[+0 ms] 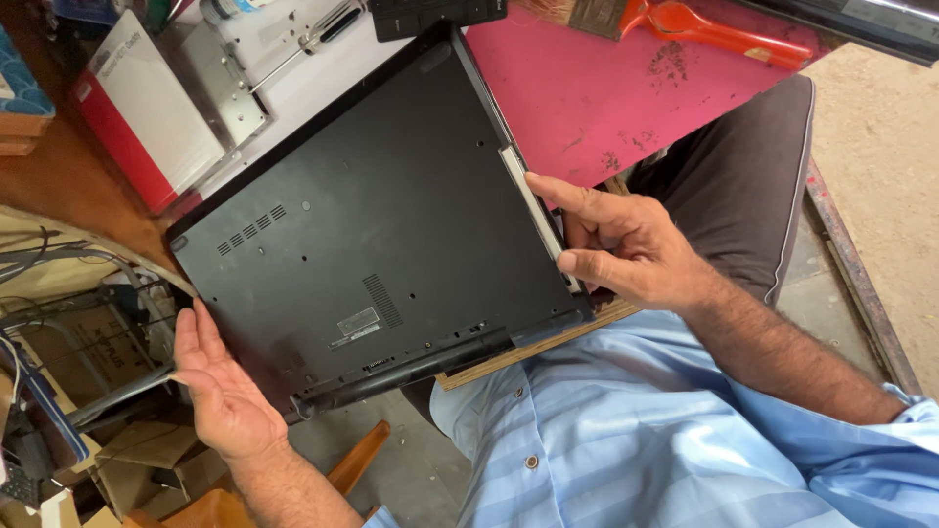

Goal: The person disassembles a laptop by removing the outer casing and internal components, then reassembles it by fitting the casing and parts back together.

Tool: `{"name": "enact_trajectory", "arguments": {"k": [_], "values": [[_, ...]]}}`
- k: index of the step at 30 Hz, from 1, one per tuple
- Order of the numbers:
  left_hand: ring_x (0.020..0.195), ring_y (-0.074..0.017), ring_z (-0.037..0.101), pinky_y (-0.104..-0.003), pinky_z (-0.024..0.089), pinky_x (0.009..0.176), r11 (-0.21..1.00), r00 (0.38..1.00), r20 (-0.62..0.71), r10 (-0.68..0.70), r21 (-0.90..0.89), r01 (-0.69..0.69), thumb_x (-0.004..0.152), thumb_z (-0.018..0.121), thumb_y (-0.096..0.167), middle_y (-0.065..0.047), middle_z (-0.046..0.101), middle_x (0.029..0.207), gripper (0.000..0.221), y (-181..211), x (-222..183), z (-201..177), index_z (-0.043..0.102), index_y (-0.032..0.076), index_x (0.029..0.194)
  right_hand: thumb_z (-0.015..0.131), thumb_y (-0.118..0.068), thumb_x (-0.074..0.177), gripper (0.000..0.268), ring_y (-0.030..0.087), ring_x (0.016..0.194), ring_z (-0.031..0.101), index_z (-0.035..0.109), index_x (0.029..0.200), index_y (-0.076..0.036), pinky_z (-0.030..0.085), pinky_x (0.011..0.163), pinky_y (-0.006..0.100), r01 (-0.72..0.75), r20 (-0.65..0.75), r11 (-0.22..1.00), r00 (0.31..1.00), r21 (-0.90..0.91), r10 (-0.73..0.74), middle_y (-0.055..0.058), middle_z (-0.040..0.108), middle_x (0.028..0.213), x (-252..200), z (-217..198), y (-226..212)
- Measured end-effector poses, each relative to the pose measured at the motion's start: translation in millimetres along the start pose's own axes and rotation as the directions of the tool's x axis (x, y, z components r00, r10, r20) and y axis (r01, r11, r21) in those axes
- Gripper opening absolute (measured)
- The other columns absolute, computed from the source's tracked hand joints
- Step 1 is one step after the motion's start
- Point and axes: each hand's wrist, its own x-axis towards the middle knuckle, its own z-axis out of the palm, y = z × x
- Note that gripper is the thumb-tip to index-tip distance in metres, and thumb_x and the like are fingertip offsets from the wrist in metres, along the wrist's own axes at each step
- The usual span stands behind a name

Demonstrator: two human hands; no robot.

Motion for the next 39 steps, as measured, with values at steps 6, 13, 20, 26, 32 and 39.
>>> {"name": "enact_trajectory", "arguments": {"k": [6,13,20,26,32,39], "values": [[0.163,-0.0331,0.022,-0.050,0.021,0.136,1.000,1.000,0.019,0.007,0.011,-0.007,0.110,0.036,0.063,-0.019,0.022,0.174,0.086,-1.9,-0.9,-0.5,0.021,-0.002,0.164,0.061,-0.006,0.100,0.074,0.006,0.086,0.061,0.027,0.165,-0.007,0.052,0.076,0.024,-0.040,-0.008,0.995,0.999,0.088,0.041,0.006,0.072,0.108,-5.7,9.8,7.5],[0.163,-0.0335,0.021,-0.048,0.017,0.136,0.999,0.999,0.000,0.039,0.007,-0.039,0.109,0.035,0.064,-0.021,0.023,0.174,0.089,-2.8,-0.2,0.2,0.022,-0.005,0.163,0.065,-0.011,0.099,0.079,0.011,0.100,0.065,0.023,0.166,-0.008,0.056,0.091,0.026,-0.070,0.021,0.997,0.997,-0.020,0.070,0.010,0.069,0.116,-7.2,8.6,-1.6],[0.164,-0.0324,0.020,-0.046,0.012,0.136,0.992,0.997,-0.024,0.077,0.099,-0.074,0.109,0.037,0.063,-0.025,0.024,0.173,0.089,-18.3,1.0,-12.5,0.021,-0.007,0.162,0.061,-0.011,0.101,0.077,0.008,0.074,0.055,0.024,0.168,-0.010,0.050,0.069,0.024,-0.136,0.051,0.990,0.990,0.035,0.135,0.003,0.062,0.085,-7.0,4.3,-7.9],[0.162,-0.0325,0.020,-0.046,0.016,0.133,0.995,0.998,-0.054,0.026,0.093,-0.021,0.108,0.036,0.065,-0.026,0.020,0.173,0.092,-13.8,0.0,-8.1,0.017,-0.007,0.162,0.060,-0.010,0.099,0.076,0.007,0.069,0.053,0.026,0.167,-0.010,0.048,0.064,0.024,-0.200,0.003,0.980,0.980,-0.018,0.200,0.003,0.062,0.083,-5.5,6.1,-17.4],[0.164,-0.0324,0.020,-0.045,0.016,0.134,0.993,0.997,-0.079,0.022,0.114,-0.013,0.109,0.034,0.065,-0.029,0.021,0.173,0.091,-15.7,-0.5,-11.3,0.019,-0.007,0.162,0.059,-0.009,0.100,0.074,0.008,0.076,0.055,0.026,0.167,-0.009,0.048,0.068,0.024,-0.176,0.010,0.984,0.984,-0.015,0.176,0.006,0.066,0.090,-4.6,7.8,-17.1],[0.163,-0.0338,0.020,-0.046,0.018,0.135,0.998,0.997,-0.062,0.035,0.057,-0.032,0.110,0.036,0.063,-0.030,0.020,0.173,0.089,-16.4,-1.7,-12.3,0.020,-0.007,0.162,0.054,-0.001,0.099,0.076,0.009,0.082,0.058,0.023,0.169,-0.006,0.051,0.072,0.025,-0.126,0.044,0.992,0.991,-0.003,0.126,0.008,0.066,0.098,-6.0,4.9,-13.4]]}}
